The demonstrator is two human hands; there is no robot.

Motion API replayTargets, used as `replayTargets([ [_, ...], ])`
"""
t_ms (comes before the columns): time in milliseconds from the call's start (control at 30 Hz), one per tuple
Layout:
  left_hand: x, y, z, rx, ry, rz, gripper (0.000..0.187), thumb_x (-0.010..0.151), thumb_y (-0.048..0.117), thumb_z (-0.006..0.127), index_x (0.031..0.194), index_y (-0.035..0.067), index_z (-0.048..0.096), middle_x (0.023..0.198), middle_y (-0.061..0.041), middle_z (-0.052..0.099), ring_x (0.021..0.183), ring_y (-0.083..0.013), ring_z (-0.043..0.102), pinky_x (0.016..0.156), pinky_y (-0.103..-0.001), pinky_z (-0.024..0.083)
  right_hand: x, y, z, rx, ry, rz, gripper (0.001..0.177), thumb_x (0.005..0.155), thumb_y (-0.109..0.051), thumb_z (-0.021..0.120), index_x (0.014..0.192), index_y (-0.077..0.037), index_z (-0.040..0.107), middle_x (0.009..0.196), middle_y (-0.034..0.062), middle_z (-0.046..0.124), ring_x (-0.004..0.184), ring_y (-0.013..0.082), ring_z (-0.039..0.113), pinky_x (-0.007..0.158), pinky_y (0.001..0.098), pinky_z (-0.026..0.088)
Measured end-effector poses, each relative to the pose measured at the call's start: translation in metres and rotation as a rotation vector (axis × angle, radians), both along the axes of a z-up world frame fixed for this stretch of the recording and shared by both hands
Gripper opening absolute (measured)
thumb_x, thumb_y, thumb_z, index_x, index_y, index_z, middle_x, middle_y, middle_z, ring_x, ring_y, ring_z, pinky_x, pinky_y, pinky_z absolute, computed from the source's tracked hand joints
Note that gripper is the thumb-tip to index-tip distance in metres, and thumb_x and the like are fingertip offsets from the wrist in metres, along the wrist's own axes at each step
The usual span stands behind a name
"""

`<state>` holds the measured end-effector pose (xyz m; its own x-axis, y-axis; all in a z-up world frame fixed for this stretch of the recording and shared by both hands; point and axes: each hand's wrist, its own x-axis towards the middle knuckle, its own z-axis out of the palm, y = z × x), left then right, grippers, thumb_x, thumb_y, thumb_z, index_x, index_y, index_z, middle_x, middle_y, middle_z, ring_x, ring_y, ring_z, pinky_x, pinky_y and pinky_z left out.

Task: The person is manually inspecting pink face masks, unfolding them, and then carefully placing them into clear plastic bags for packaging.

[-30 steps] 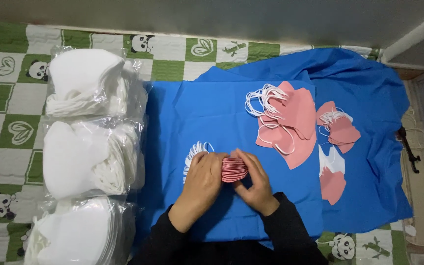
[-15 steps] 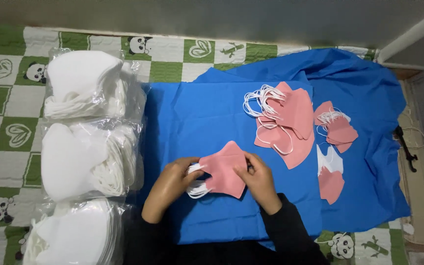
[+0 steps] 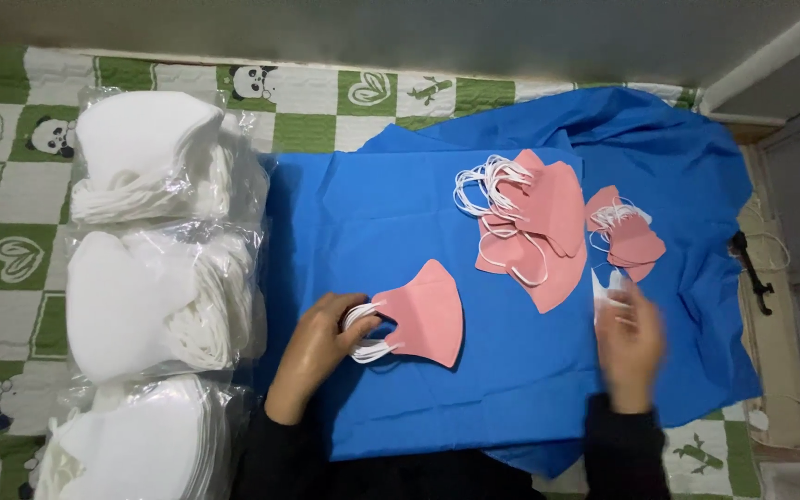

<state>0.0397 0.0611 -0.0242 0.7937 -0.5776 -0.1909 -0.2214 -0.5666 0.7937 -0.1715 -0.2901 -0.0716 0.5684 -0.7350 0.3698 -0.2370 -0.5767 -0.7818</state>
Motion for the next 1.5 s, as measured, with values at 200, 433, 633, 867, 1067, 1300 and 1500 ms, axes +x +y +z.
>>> replayTargets([
  [200,-0.003,0.002,0.007,0.028,0.008,0.074,0.05,0.089,0.049,0.074,0.122,0.011,0.073,0.098,-0.016,0.074,0.095,-0.0353,0.074,0.083,-0.043,0.059,-0.154,-0.121,-0.192,-0.031,0.785,-0.268,0.084,0.088,-0.054,0.078,0.138,0.012,0.063,0.116,0.0349,0.071,0.109,0.0487,0.069,0.087,0.0525,0.059],
  [433,-0.003,0.0,0.012,0.02,0.036,0.138,0.051,0.094,0.051,0.067,0.125,0.01,0.073,0.099,-0.016,0.074,0.095,-0.0352,0.073,0.082,-0.044,0.059,-0.17,-0.039,-0.242,0.135,0.857,-0.234,0.076,0.087,-0.027,0.075,0.151,0.001,0.046,0.137,0.0303,0.06,0.124,0.0484,0.059,0.099,0.0582,0.053],
  [633,-0.002,-0.001,0.011,0.011,0.035,0.144,0.05,0.096,0.048,0.066,0.126,0.009,0.073,0.099,-0.02,0.074,0.096,-0.0401,0.072,0.082,-0.049,0.058,-0.201,0.053,-0.237,-0.006,0.975,-0.185,0.084,0.084,-0.037,0.068,0.156,-0.004,0.038,0.144,0.0263,0.051,0.126,0.0455,0.055,0.102,0.0565,0.05],
  [867,-0.006,-0.004,0.011,-0.015,0.009,0.188,0.047,0.092,0.042,0.068,0.122,0.007,0.074,0.093,-0.013,0.073,0.085,-0.0283,0.068,0.075,-0.038,0.055,-0.254,0.061,-0.279,-0.194,1.108,-0.093,0.093,0.082,-0.048,0.06,0.161,-0.01,0.029,0.153,0.0217,0.04,0.129,0.042,0.049,0.105,0.0545,0.046],
  [1067,-0.008,-0.007,0.009,-0.024,0.016,0.231,0.044,0.088,0.035,0.071,0.119,0.005,0.075,0.091,-0.007,0.072,0.076,-0.017,0.065,0.069,-0.028,0.052,-0.305,0.044,-0.323,-0.356,1.328,-0.019,0.084,0.084,-0.048,0.054,0.157,-0.017,0.025,0.166,0.0135,0.024,0.144,0.0364,0.035,0.113,0.0511,0.038],
  [1300,-0.011,-0.004,0.004,-0.045,0.018,0.251,0.04,0.088,0.03,0.073,0.119,0.004,0.075,0.09,-0.008,0.073,0.075,-0.017,0.065,0.067,-0.027,0.053,-0.299,-0.016,-0.235,-0.47,1.284,-0.629,0.07,0.077,-0.054,0.075,0.138,-0.021,0.068,0.116,0.0097,0.066,0.09,0.0275,0.067,0.076,0.0405,0.056],
  [1500,-0.011,-0.003,0.001,-0.043,0.02,0.259,0.04,0.087,0.03,0.073,0.119,0.004,0.075,0.09,-0.009,0.072,0.074,-0.0178,0.064,0.066,-0.028,0.052,-0.301,-0.016,-0.26,0.464,1.107,-0.924,0.08,0.088,-0.054,0.068,0.159,-0.035,0.035,0.151,0.0268,0.036,0.127,0.0535,0.045,0.092,0.0746,0.044],
])
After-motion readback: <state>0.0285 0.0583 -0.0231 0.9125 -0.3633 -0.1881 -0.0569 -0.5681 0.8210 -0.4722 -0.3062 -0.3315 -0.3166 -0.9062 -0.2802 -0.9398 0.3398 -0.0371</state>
